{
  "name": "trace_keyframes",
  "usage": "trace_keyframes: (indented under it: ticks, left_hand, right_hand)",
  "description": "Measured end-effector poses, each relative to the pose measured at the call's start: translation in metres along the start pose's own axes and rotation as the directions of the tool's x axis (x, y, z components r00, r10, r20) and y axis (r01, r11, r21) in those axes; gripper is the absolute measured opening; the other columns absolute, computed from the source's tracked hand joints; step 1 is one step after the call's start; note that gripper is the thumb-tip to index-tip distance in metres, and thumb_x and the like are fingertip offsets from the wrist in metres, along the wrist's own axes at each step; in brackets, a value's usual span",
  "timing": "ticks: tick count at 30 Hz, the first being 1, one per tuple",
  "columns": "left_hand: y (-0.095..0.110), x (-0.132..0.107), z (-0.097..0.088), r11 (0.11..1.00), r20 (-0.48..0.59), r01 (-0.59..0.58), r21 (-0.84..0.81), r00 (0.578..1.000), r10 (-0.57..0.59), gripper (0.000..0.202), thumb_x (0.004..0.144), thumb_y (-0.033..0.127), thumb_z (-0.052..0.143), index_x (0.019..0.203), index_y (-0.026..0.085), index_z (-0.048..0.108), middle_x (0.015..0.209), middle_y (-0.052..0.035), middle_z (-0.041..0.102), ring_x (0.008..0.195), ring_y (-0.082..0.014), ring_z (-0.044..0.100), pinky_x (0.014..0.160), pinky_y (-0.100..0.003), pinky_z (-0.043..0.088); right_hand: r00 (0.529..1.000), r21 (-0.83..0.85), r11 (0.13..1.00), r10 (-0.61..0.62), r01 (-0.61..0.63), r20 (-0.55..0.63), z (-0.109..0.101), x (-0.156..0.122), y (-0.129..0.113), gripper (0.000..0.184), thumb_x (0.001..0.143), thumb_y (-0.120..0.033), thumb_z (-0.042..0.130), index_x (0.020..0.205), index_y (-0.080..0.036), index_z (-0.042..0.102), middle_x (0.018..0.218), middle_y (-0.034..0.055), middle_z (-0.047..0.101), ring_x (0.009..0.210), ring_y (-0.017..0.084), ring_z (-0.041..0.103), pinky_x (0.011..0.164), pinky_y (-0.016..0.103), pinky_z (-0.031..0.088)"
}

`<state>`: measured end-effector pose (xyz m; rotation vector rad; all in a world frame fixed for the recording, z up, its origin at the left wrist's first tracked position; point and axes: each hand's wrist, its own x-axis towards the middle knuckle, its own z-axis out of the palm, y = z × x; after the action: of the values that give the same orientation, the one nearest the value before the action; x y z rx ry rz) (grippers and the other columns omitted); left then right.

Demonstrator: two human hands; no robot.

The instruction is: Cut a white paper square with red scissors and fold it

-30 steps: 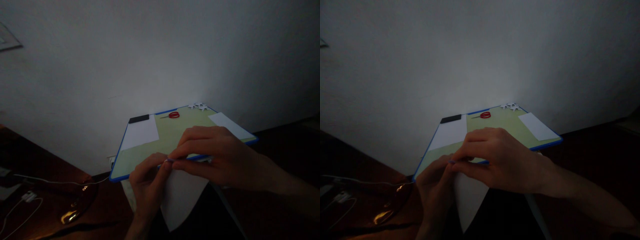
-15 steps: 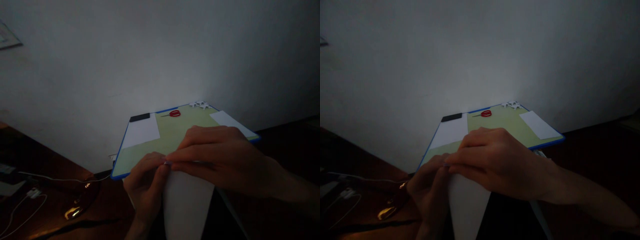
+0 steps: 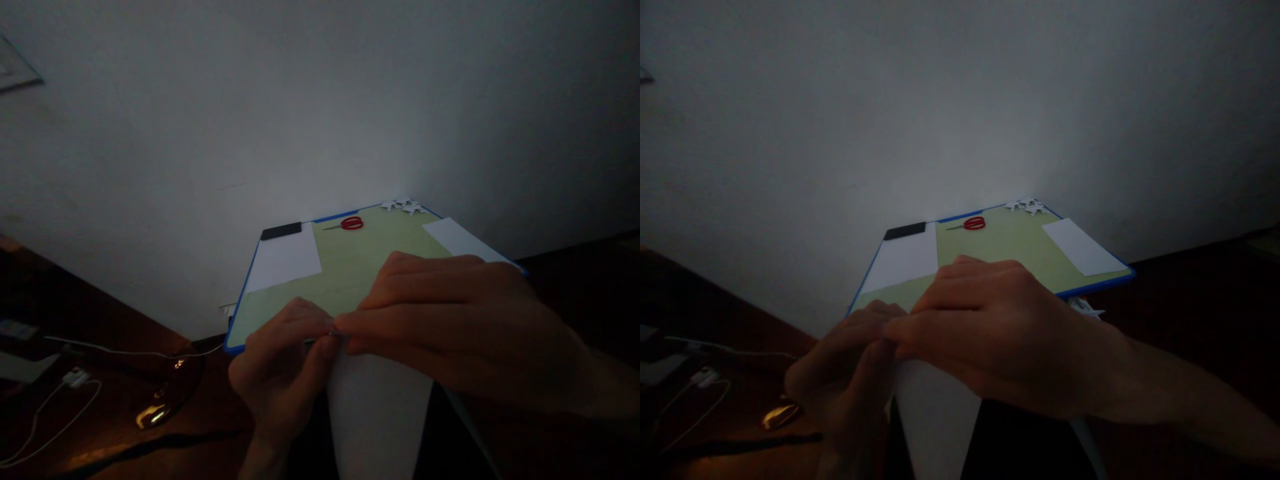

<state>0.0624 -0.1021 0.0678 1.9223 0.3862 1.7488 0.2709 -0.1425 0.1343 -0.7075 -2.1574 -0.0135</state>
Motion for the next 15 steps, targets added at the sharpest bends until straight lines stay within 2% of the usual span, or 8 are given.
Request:
trace_keyframes:
  ticks: [4,8,12,15]
  left_hand:
    - [0.0002,0.001,0.0004,1.0,0.008,-0.02,0.014,1.0,0.02,0.012,0.094,0.019,0.077,0.102,0.027,0.081,0.078,-0.0003,0.078,0.067,-0.0155,0.068,0.066,-0.035,0.056]
    - [0.0011,0.0029,0.003,0.999,-0.012,-0.049,0.001,0.999,0.049,0.013,0.093,0.014,0.076,0.1,0.025,0.08,0.079,0.0002,0.078,0.068,-0.0145,0.068,0.067,-0.034,0.056]
    - [-0.001,0.0057,0.0046,0.995,-0.009,-0.086,-0.058,0.996,0.086,0.009,0.092,0.012,0.077,0.097,0.019,0.08,0.078,-0.0011,0.078,0.067,-0.0143,0.068,0.065,-0.033,0.056]
    - [-0.002,0.0072,0.0051,0.992,-0.003,-0.098,-0.084,0.995,0.098,0.01,0.091,0.009,0.077,0.096,0.017,0.08,0.078,-0.0016,0.077,0.066,-0.0142,0.068,0.063,-0.032,0.055]
  right_hand:
    - [1.0,-0.025,1.0,0.009,-0.01,-0.009,0.0007,-0.0018,-0.0016,0.013,0.103,-0.022,0.07,0.112,-0.022,0.079,0.089,-0.0006,0.079,0.084,0.013,0.072,0.076,0.024,0.057]
    - [1.0,-0.064,0.998,0.022,-0.021,0.013,0.0001,-0.0019,-0.0013,0.015,0.105,-0.022,0.066,0.109,-0.024,0.081,0.088,-0.0006,0.078,0.084,0.014,0.073,0.078,0.025,0.059]
    - [0.997,-0.088,0.995,-0.043,0.049,0.071,-0.0034,0.0012,0.0007,0.022,0.108,-0.023,0.06,0.108,-0.024,0.081,0.087,-0.0005,0.077,0.085,0.014,0.073,0.08,0.025,0.06]
    - [0.995,-0.088,0.994,-0.064,0.07,0.07,-0.0039,0.0021,-0.0002,0.023,0.109,-0.021,0.058,0.108,-0.023,0.081,0.088,-0.0009,0.077,0.084,0.013,0.073,0.079,0.024,0.059]
